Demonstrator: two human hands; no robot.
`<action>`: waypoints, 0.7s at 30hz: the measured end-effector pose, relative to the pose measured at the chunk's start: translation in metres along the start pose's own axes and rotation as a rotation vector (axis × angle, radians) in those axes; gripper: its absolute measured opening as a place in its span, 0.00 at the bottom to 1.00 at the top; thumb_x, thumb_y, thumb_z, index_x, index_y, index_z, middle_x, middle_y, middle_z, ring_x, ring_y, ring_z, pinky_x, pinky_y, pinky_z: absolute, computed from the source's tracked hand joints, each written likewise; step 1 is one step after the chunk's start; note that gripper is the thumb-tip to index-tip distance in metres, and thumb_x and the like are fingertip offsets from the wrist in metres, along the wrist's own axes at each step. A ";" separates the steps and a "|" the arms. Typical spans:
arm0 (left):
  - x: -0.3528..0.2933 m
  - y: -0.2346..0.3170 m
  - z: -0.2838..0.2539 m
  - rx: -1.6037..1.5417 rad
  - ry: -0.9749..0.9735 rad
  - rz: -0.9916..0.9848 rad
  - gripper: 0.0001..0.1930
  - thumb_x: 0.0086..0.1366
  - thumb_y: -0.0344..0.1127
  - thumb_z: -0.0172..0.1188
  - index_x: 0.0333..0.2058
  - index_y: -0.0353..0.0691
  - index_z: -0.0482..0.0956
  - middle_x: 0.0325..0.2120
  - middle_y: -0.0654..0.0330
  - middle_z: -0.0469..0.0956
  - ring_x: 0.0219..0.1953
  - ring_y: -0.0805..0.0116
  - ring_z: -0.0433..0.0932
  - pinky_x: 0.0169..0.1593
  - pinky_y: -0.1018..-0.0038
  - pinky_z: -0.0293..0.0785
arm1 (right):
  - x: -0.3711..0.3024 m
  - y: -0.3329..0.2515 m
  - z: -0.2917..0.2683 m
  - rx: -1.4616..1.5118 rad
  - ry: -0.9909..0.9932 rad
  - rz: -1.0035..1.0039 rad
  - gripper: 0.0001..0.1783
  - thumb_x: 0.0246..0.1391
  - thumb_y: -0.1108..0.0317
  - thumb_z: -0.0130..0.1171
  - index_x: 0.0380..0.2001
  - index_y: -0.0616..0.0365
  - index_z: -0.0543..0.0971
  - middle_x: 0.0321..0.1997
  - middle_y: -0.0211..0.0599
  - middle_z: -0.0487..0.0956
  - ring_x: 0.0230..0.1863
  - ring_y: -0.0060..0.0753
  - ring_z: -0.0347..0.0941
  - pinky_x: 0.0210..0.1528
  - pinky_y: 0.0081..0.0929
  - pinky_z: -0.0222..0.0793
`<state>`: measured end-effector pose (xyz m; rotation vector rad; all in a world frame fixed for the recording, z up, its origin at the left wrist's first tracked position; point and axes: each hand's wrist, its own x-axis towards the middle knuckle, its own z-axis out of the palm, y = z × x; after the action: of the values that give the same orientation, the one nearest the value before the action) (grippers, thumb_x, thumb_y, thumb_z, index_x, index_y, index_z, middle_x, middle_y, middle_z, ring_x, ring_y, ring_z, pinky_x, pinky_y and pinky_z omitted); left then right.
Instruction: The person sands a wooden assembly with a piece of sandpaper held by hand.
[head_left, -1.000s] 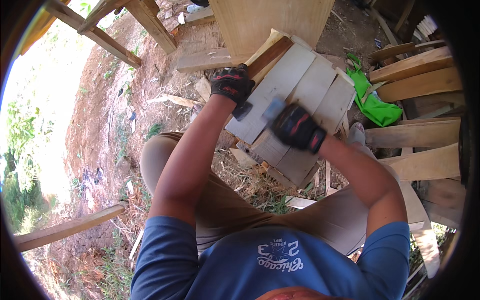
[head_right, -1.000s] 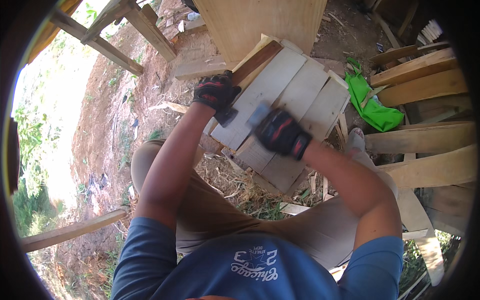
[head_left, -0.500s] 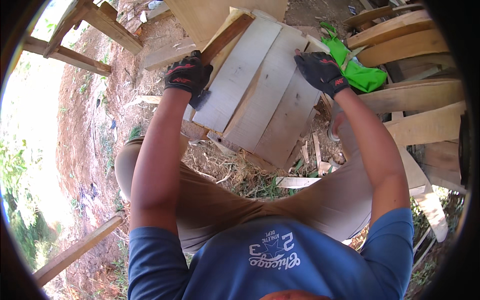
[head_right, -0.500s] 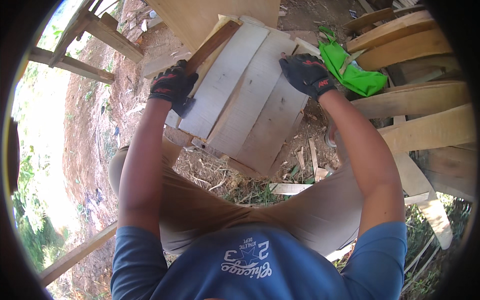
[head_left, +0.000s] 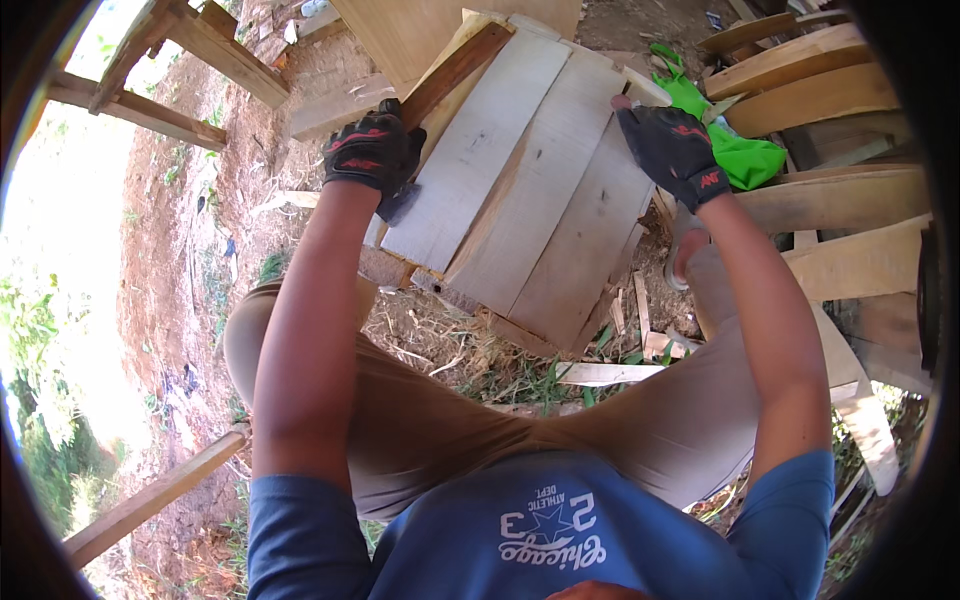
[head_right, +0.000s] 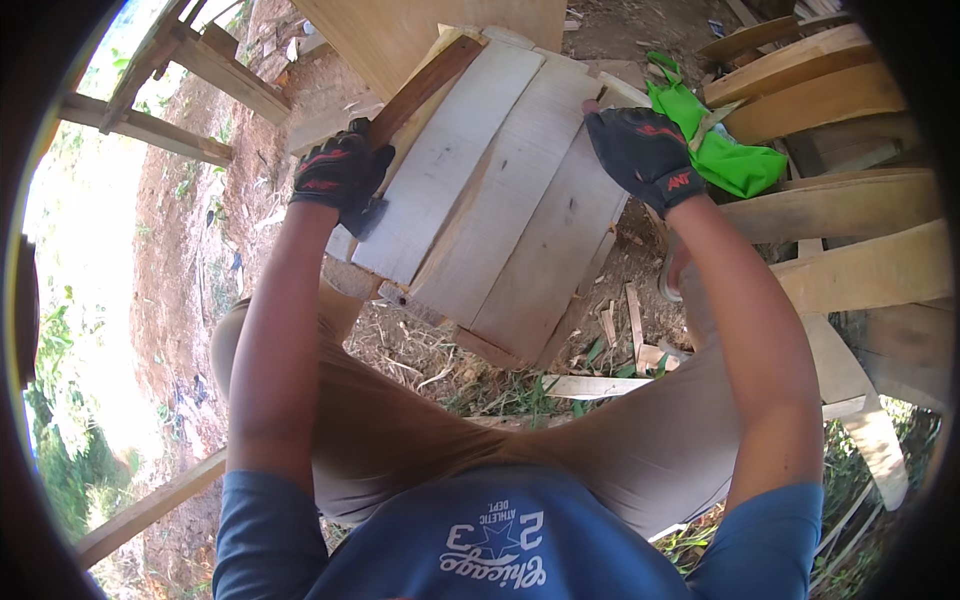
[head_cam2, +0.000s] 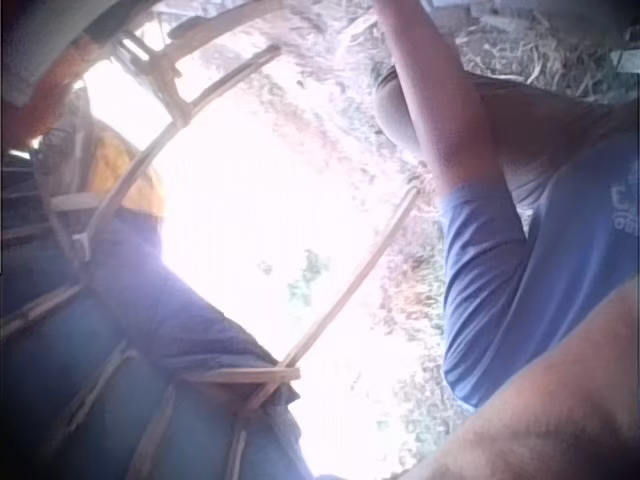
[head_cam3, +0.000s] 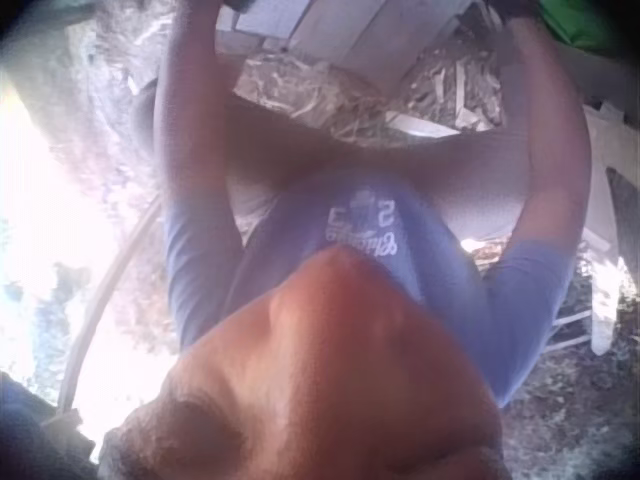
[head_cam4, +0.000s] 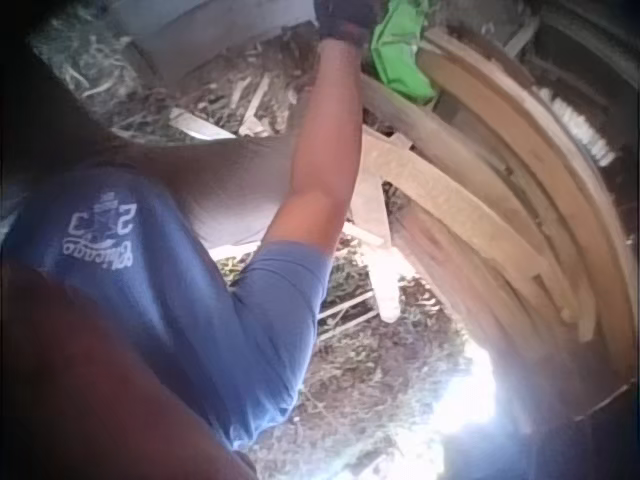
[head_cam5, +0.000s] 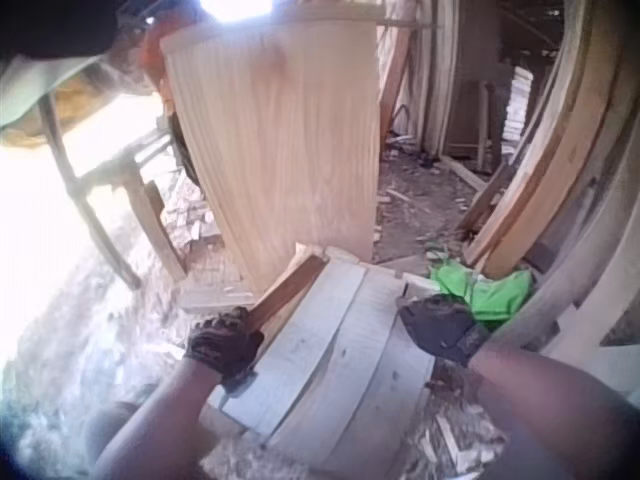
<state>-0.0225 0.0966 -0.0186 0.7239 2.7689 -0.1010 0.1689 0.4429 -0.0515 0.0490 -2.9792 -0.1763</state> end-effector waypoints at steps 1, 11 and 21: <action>-0.001 0.001 -0.001 0.004 0.001 -0.005 0.35 0.75 0.59 0.53 0.71 0.40 0.68 0.60 0.41 0.80 0.63 0.44 0.79 0.66 0.53 0.74 | -0.001 0.000 -0.004 0.031 -0.045 0.039 0.18 0.76 0.57 0.44 0.45 0.55 0.81 0.30 0.45 0.84 0.32 0.56 0.81 0.36 0.53 0.76; -0.005 0.002 -0.005 -0.033 0.007 -0.001 0.36 0.75 0.59 0.52 0.71 0.41 0.68 0.61 0.41 0.79 0.65 0.43 0.77 0.68 0.52 0.72 | 0.004 -0.003 -0.005 -0.033 0.036 0.090 0.21 0.74 0.54 0.47 0.37 0.53 0.85 0.32 0.44 0.86 0.32 0.54 0.83 0.38 0.52 0.79; -0.001 -0.003 0.006 -0.080 0.046 0.027 0.33 0.74 0.57 0.55 0.66 0.38 0.72 0.58 0.42 0.82 0.61 0.44 0.81 0.63 0.50 0.75 | -0.023 -0.145 -0.011 0.186 0.088 -0.300 0.11 0.58 0.65 0.55 0.42 0.50 0.83 0.22 0.36 0.81 0.26 0.45 0.81 0.37 0.50 0.78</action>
<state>-0.0217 0.0926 -0.0245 0.7518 2.7874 0.0326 0.1969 0.2990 -0.0612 0.5119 -2.8749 0.0681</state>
